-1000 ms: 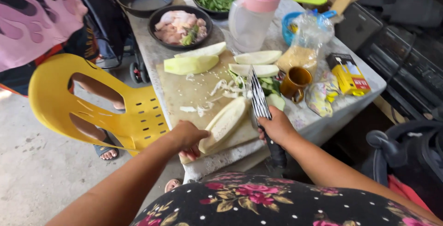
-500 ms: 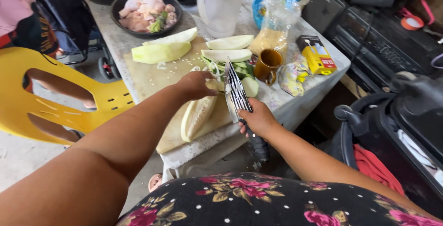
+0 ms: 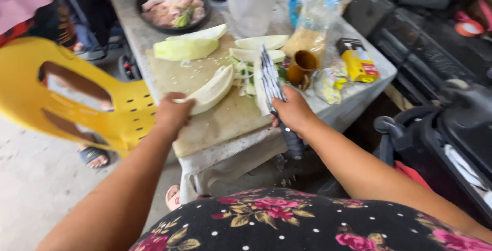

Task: Peeling and slicing a green vegetable, likely a green papaya or chayote, on a cutting board.

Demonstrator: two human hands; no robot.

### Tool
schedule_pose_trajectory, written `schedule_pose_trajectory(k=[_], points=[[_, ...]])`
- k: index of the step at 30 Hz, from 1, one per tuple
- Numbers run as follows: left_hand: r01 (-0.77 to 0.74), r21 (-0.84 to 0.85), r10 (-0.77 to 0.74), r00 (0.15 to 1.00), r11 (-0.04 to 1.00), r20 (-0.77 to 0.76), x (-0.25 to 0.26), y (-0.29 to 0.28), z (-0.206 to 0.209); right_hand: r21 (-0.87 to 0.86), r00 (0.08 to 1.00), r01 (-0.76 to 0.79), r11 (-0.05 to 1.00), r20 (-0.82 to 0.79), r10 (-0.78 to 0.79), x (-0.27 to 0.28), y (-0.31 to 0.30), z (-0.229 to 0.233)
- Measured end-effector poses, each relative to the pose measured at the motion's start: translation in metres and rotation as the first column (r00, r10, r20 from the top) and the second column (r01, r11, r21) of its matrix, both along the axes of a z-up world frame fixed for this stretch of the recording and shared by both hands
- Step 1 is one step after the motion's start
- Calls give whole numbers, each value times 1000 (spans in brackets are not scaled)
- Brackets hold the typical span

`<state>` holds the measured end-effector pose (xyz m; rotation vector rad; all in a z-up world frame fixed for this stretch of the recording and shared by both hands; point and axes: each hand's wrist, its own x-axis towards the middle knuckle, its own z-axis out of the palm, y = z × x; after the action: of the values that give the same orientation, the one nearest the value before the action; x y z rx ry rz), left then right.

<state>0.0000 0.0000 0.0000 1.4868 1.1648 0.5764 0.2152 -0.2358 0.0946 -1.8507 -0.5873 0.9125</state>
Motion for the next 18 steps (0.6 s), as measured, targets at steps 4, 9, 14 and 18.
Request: schedule_pose_trajectory(k=[4,9,14,18], points=[[57,-190,-51,998,980,36,3,-33,15,-49,1000,5,999,-15,-6,-5,1,-18],[142,-501,-122,990,854,74,9,-42,22,-113,991,-92,989,-104,81,-13,6,-27],[26,-532,7,998,846,59,8,-22,20,-75,955,-183,980,-251,159,-5,9,-41],[-46,-506,152,974,861,169,1,-5,24,-120,933,-256,959,-289,213,4,10,-57]])
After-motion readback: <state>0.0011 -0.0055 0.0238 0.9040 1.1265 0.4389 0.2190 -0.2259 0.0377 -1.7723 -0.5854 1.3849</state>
